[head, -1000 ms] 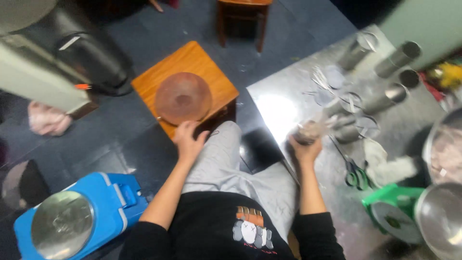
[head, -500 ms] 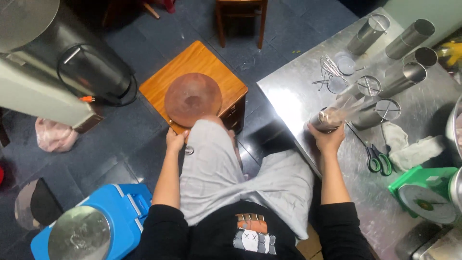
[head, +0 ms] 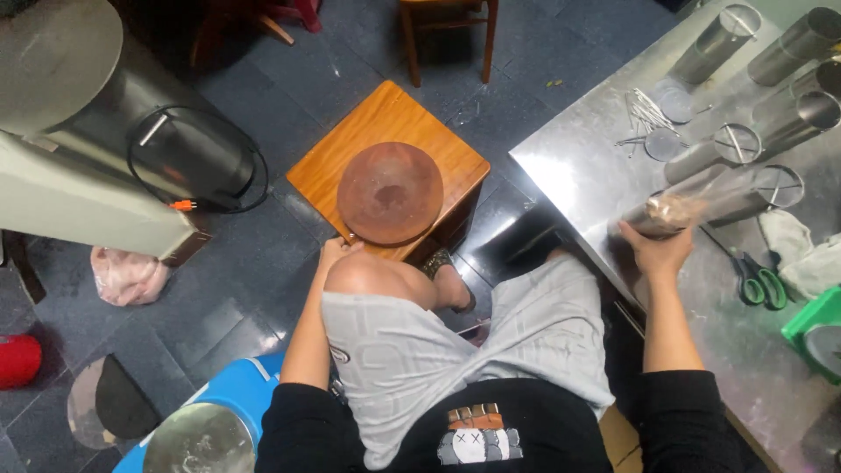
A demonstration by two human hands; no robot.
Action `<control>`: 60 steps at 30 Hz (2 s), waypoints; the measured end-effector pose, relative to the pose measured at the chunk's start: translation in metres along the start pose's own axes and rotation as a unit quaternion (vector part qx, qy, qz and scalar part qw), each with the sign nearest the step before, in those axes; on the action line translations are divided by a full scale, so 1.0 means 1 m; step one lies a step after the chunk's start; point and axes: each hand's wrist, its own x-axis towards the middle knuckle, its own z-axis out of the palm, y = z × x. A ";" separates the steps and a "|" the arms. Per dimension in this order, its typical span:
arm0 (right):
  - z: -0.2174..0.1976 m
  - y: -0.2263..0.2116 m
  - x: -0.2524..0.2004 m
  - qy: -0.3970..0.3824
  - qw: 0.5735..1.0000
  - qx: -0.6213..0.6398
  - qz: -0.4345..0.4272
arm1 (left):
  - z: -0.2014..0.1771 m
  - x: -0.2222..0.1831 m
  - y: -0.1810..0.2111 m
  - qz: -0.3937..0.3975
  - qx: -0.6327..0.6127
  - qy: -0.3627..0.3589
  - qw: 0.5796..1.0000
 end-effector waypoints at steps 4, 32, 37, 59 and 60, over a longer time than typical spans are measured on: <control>0.003 0.002 -0.006 0.015 0.999 0.031 -0.015 | 0.002 0.019 -0.026 0.016 0.051 0.004 0.999; 0.010 0.065 0.024 0.094 0.988 0.040 -0.113 | -0.038 -0.172 -0.030 0.136 -0.069 0.603 0.783; 0.005 0.056 0.019 0.106 0.987 0.049 -0.107 | -0.041 -0.308 0.192 0.365 0.027 0.343 0.865; 0.027 0.031 0.017 0.195 0.981 0.011 0.000 | -0.204 -0.449 0.440 0.317 0.465 -0.241 0.791; 0.038 0.037 0.008 0.216 0.976 0.013 0.028 | -0.211 -0.450 0.444 0.286 0.462 -0.273 0.794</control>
